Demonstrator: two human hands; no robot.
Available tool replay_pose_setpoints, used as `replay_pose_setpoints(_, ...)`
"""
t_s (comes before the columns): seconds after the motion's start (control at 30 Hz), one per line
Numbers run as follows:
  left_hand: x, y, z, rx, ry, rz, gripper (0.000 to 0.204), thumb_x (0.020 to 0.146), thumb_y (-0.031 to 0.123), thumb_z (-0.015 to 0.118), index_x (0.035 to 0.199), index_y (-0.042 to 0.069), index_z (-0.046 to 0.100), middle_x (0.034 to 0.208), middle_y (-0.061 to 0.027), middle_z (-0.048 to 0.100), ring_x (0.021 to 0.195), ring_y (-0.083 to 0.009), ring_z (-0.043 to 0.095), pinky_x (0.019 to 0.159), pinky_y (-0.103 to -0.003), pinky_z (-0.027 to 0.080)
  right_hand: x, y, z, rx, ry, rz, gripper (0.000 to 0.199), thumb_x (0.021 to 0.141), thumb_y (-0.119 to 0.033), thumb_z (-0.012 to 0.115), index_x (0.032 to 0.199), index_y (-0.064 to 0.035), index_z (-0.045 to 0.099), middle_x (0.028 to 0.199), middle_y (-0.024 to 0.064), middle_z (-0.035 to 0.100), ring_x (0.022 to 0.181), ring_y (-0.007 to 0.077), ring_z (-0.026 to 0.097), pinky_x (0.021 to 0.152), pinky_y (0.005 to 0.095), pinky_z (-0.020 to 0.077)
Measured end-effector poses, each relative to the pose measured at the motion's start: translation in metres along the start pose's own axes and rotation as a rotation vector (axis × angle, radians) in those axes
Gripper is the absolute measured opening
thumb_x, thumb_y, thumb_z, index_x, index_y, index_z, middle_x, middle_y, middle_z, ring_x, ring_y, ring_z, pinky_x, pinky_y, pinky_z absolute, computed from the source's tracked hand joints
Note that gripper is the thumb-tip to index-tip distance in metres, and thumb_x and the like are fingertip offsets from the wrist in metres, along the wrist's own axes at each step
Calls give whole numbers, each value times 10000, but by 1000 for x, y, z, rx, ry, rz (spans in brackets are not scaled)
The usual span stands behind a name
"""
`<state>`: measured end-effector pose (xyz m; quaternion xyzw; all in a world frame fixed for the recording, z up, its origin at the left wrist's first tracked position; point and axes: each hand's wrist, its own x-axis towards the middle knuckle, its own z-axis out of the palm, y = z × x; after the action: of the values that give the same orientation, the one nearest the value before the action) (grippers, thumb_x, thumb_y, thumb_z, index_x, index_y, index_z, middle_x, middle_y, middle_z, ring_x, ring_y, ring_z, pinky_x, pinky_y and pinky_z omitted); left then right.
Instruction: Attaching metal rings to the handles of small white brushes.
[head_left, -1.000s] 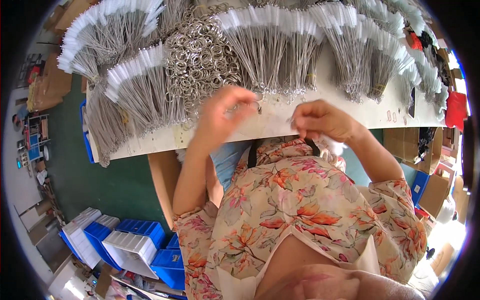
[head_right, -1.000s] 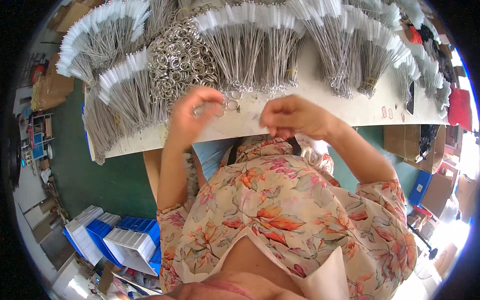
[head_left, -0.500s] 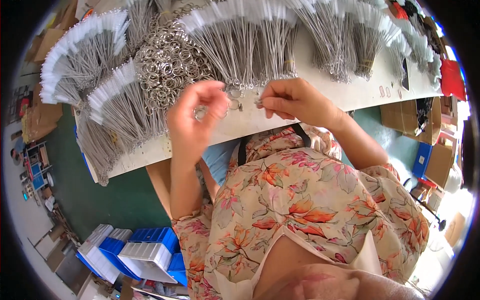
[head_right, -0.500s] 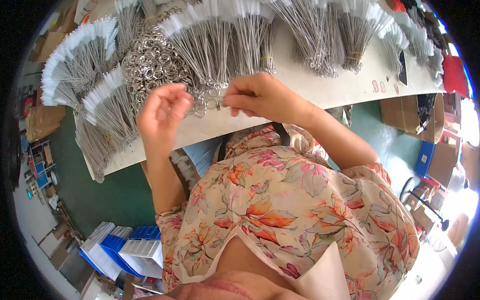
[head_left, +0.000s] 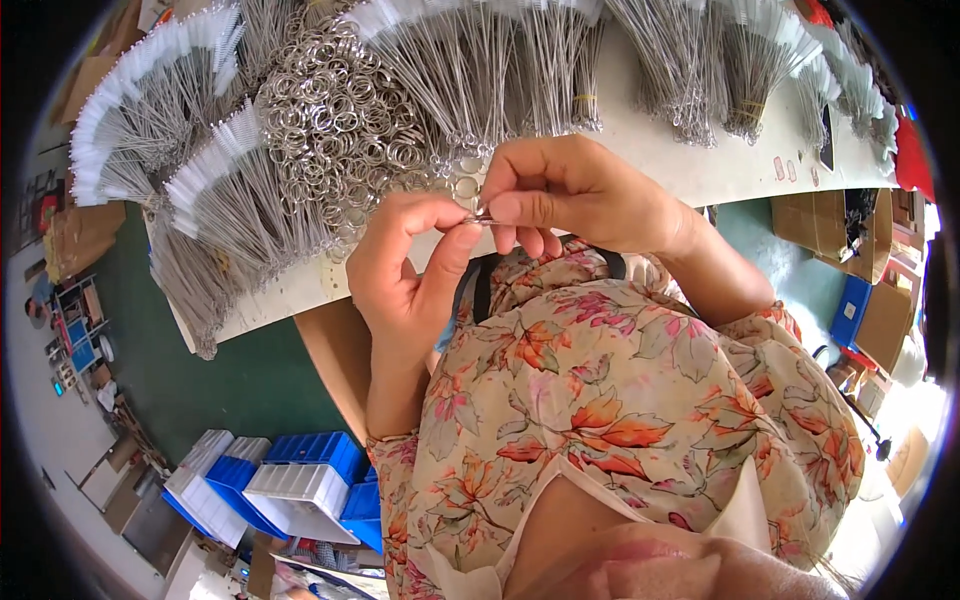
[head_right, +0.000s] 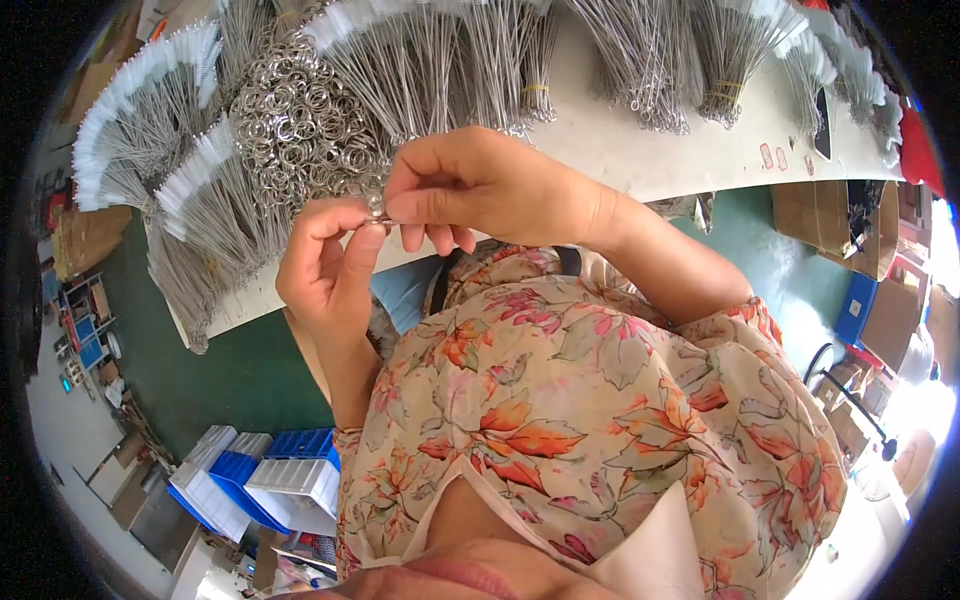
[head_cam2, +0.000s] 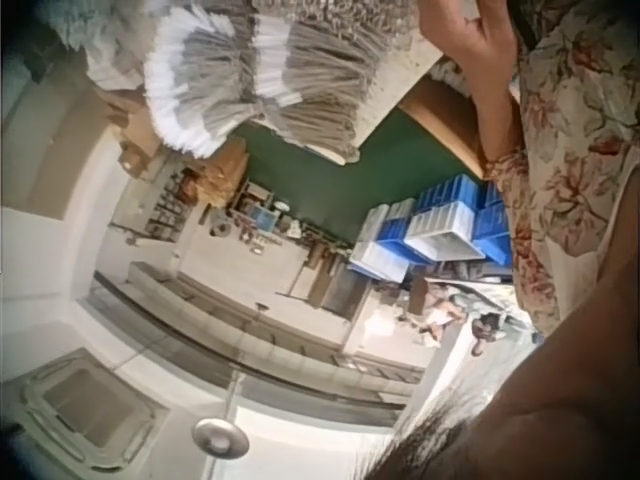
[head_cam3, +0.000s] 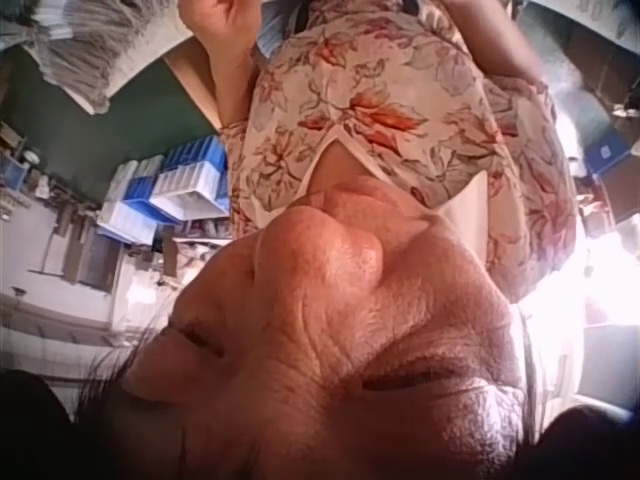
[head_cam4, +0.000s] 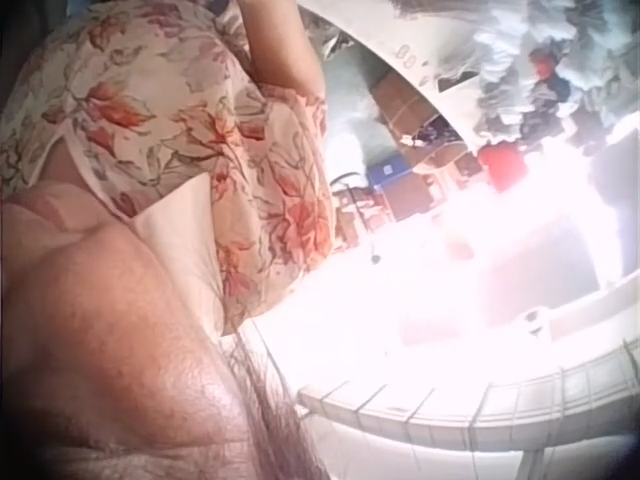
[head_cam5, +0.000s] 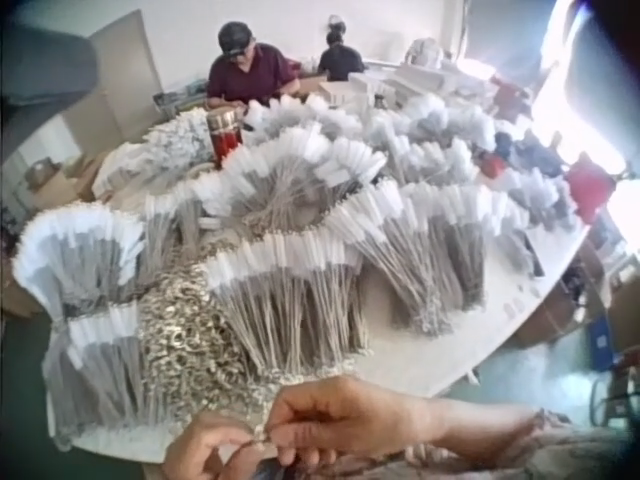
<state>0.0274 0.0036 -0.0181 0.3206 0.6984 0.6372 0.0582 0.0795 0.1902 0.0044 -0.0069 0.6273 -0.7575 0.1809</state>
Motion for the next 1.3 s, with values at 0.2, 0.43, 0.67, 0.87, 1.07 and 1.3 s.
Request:
replay_pose_setpoints(0.2,-4,2,-2,-84,-18,-111,110,774,32,663,819,-1,568,794,-62,587,702,-130,533,653,-236,418,-1,1,2,79,23,70,187,915,-204,519,871,-24,547,728,17,613,545,49,523,475,186,416)
replay_pose_setpoints(0.43,1,8,5,98,-22,8,126,755,37,676,850,21,596,786,-74,592,669,-167,548,605,-267,433,0,2,-9,33,-145,104,196,900,-223,545,868,-31,564,699,10,590,517,38,463,449,186,351)
replay_pose_setpoints(0.67,-9,-13,6,148,-375,374,142,719,52,687,841,39,616,777,-77,595,630,-219,566,543,-296,447,-15,22,-21,-73,-304,259,180,861,-207,583,839,-29,598,667,4,584,559,48,469,489,211,371)
replay_pose_setpoints(0.87,-38,-60,-6,397,-134,-145,125,744,42,648,865,36,618,810,-87,612,658,-229,594,564,-312,469,-29,65,-18,-1691,198,1,42,670,-87,593,700,-88,565,703,30,555,655,212,598,565,356,471)
replay_pose_setpoints(1.07,-23,-76,12,665,-202,-13,139,728,54,662,859,50,617,813,-76,568,675,-213,563,587,-308,460,-20,85,-12,-1238,243,-64,64,749,-127,600,776,-72,614,735,45,608,623,245,598,549,345,471)
replay_pose_setpoints(1.3,-8,-49,2,26,91,-230,86,824,55,606,884,28,551,834,-57,561,687,-121,551,549,-234,455,-4,38,-9,-397,297,-146,102,855,-87,591,891,2,624,954,55,600,566,52,481,516,198,423)
